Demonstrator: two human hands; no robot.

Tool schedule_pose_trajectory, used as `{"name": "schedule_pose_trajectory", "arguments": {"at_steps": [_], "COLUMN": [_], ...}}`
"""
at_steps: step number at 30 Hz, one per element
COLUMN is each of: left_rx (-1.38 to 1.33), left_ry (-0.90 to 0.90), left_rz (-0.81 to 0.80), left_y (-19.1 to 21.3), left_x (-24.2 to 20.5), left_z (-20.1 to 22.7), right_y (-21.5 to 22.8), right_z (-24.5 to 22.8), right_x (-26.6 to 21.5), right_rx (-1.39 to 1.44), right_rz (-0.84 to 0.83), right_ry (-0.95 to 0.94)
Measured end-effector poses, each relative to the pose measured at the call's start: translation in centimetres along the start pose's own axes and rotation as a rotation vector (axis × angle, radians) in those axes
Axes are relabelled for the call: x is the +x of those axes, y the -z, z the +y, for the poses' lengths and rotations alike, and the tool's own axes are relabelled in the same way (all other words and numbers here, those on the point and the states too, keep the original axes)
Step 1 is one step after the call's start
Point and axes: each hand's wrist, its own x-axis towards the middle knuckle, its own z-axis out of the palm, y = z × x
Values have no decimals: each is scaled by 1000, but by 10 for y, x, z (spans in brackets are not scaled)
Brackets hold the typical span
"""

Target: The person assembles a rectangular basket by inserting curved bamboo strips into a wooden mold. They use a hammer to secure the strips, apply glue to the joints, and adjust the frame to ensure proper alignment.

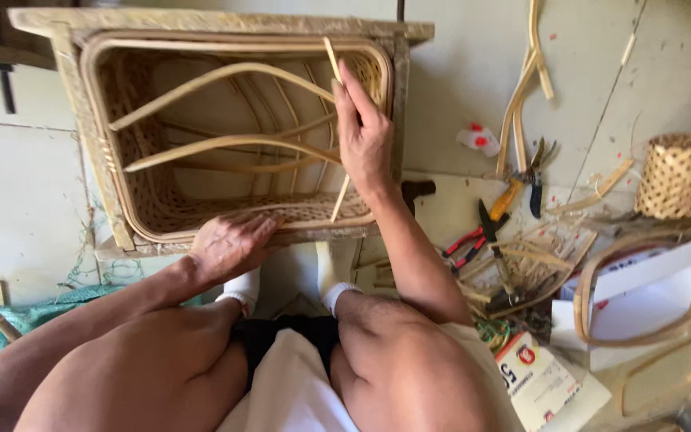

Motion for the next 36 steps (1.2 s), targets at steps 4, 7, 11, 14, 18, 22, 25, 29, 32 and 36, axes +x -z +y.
{"name": "schedule_pose_trajectory", "arguments": {"at_steps": [4, 7, 11, 14, 18, 22, 25, 29, 32, 36], "left_rx": [66, 244, 341, 559, 404, 620, 854, 674, 650, 754], "left_ry": [-237, 106, -198, -159, 113, -423, -494, -471, -455, -246], "left_rz": [206, -688, 241, 373, -161, 383, 389, 327, 309, 480], "left_y": [14, 59, 113, 113, 89, 83, 87, 80, 79, 91], "left_x": [13, 50, 138, 216, 234, 222, 223, 219, 218, 216], "left_z": [-3, -14, -48, -68, -95, -103, -103, -108, -105, -96], "right_y": [11, 14, 16, 21, 25, 26, 28, 25, 32, 89], "right_z": [-4, -12, -30, -39, -28, -12, -10, -23, -30, 10], "right_x": [-8, 2, 1, 9, 4, -1, 6, 9, 8, 16], "right_rx": [-114, -110, -141, -238, -160, -128, -99, -225, -309, 176], "right_rz": [-37, -56, -139, -116, -84, -132, -98, -176, -190, 16], "right_ry": [-65, -123, -341, -298, -207, -261, -94, -382, -319, -347]}}
